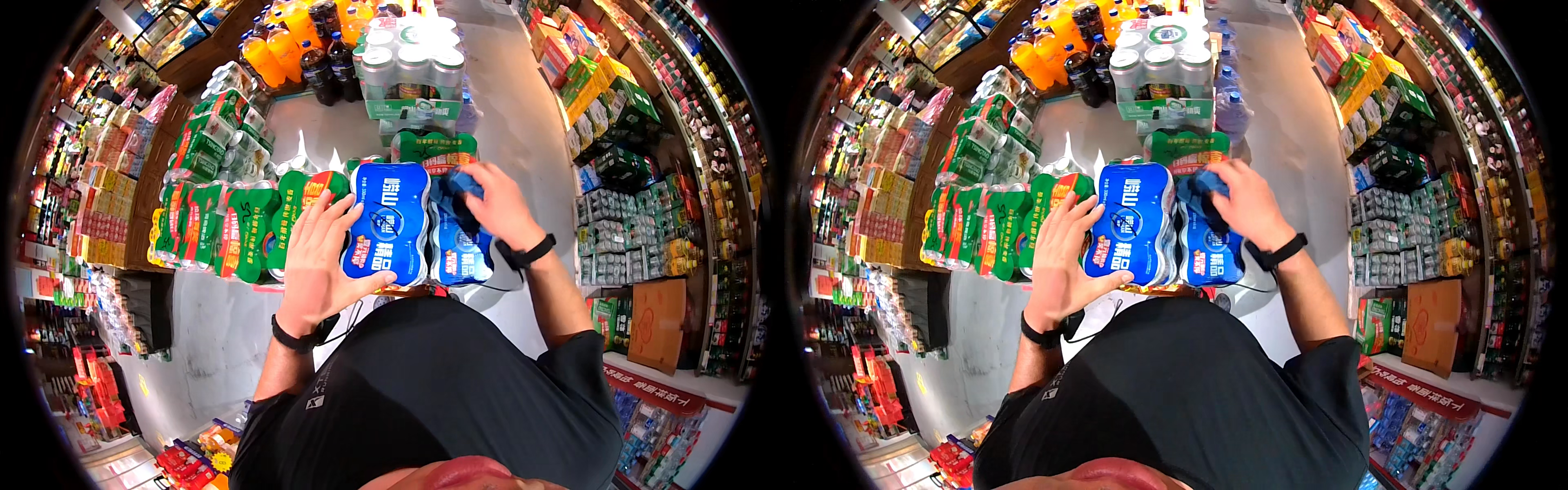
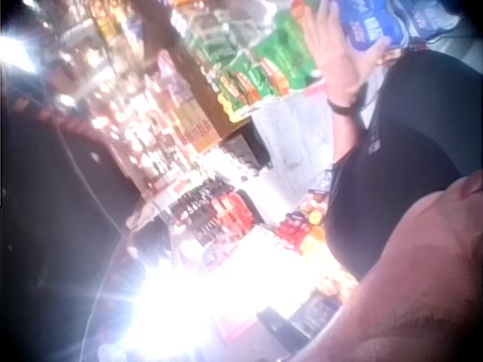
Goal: The recorder is using a blue cloth to wipe down various beverage containers and packs on a shelf in a supermarket.
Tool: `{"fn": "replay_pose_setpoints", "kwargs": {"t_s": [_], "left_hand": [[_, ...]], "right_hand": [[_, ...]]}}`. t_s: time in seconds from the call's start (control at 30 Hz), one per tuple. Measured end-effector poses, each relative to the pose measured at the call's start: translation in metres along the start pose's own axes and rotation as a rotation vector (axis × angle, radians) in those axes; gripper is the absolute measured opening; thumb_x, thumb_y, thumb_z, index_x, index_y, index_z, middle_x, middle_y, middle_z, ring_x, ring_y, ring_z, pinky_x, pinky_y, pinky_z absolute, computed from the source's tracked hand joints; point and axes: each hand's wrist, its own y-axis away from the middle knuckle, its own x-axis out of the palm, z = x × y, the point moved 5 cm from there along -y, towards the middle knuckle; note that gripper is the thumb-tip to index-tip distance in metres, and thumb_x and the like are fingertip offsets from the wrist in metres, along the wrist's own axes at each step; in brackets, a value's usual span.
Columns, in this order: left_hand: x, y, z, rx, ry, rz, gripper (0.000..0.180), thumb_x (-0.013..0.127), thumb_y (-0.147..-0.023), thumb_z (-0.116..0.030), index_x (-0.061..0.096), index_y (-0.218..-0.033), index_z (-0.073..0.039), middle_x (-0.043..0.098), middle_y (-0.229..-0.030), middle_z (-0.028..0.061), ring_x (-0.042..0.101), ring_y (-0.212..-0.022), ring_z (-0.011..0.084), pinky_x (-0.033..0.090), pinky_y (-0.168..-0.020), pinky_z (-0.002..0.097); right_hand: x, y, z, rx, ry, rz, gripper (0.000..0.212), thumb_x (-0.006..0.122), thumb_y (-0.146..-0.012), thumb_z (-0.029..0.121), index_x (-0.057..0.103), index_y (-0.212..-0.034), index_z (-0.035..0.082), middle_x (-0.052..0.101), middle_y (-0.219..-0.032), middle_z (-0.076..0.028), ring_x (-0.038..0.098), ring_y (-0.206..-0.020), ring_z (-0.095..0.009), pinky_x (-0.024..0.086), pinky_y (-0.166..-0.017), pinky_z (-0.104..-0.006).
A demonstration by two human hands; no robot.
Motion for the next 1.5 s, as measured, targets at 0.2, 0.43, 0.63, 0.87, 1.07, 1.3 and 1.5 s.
{"fn": "replay_pose_setpoints", "kwargs": {"t_s": [0.2, 0.43, 0.63, 0.87, 1.07, 1.3, 1.5], "left_hand": [[0.007, 0.000, -0.009, -0.086, 0.037, 0.035, 0.087, 0.099, -0.085, -0.047, 0.067, -0.153, -0.003, 0.061, -0.166, 0.0230, 0.046, -0.165, 0.0484, 0.039, -0.133, 0.0618], [0.035, -0.041, -0.076, 0.020, 0.082, 0.121, 0.092, 0.090, -0.096, -0.050, 0.056, -0.166, 0.000, 0.054, -0.171, 0.0278, 0.041, -0.167, 0.0518, 0.037, -0.136, 0.0598], [0.075, -0.048, -0.106, -0.063, 0.005, 0.017, 0.109, 0.089, -0.096, -0.051, 0.040, -0.172, 0.009, 0.047, -0.172, 0.0347, 0.038, -0.167, 0.0522, 0.033, -0.138, 0.0595], [0.071, -0.036, -0.125, -0.183, 0.078, -0.185, 0.103, 0.084, -0.091, -0.014, 0.033, -0.178, 0.003, 0.052, -0.171, 0.0308, 0.049, -0.161, 0.0479, 0.042, -0.133, 0.0543], [0.061, -0.004, -0.121, -0.188, 0.437, -0.368, 0.089, 0.086, -0.083, -0.010, 0.056, -0.166, -0.007, 0.070, -0.146, 0.0205, 0.072, -0.133, 0.0418, 0.060, -0.112, 0.0499], [0.038, 0.020, -0.099, -0.110, 0.470, -0.564, 0.080, 0.085, -0.078, -0.005, 0.065, -0.156, -0.008, 0.068, -0.140, 0.0187, 0.068, -0.132, 0.0396, 0.056, -0.115, 0.0492], [-0.007, 0.059, -0.072, 0.011, 0.350, -0.613, 0.055, 0.078, -0.076, -0.002, 0.081, -0.130, -0.009, 0.073, -0.132, 0.0105, 0.068, -0.130, 0.0353, 0.054, -0.109, 0.0494]], "right_hand": [[-0.027, -0.035, 0.000, 0.220, -0.480, -0.021, 0.043, 0.080, -0.102, 0.015, 0.068, -0.141, 0.004, 0.082, -0.122, -0.019, 0.081, -0.112, -0.036, 0.062, -0.097, -0.0436], [0.013, -0.060, 0.016, -0.208, -0.357, -0.141, 0.042, 0.072, -0.097, 0.003, 0.069, -0.139, 0.006, 0.075, -0.134, -0.020, 0.071, -0.129, -0.043, 0.058, -0.109, -0.0450], [0.015, -0.034, 0.019, 0.027, -0.659, 0.090, 0.031, 0.068, -0.111, 0.014, 0.072, -0.140, 0.004, 0.082, -0.122, -0.016, 0.079, -0.112, -0.028, 0.060, -0.099, -0.0393], [-0.021, 0.035, 0.071, 0.115, -0.980, 0.036, 0.028, 0.073, -0.109, 0.012, 0.069, -0.134, 0.001, 0.074, -0.122, -0.009, 0.070, -0.110, -0.019, 0.057, -0.099, -0.0346], [-0.035, 0.064, 0.111, -0.195, -0.874, 0.085, 0.032, 0.072, -0.101, 0.010, 0.070, -0.132, 0.000, 0.071, -0.120, -0.013, 0.069, -0.111, -0.026, 0.055, -0.102, -0.0382], [-0.040, 0.060, 0.169, -0.382, -0.710, 0.102, 0.038, 0.071, -0.100, 0.011, 0.068, -0.135, -0.003, 0.071, -0.130, -0.021, 0.072, -0.120, -0.042, 0.058, -0.105, -0.0467], [-0.015, 0.059, 0.223, -0.537, -0.529, 0.169, 0.028, 0.065, -0.112, 0.015, 0.071, -0.133, -0.004, 0.075, -0.120, -0.026, 0.071, -0.118, -0.046, 0.057, -0.102, -0.0526]]}}
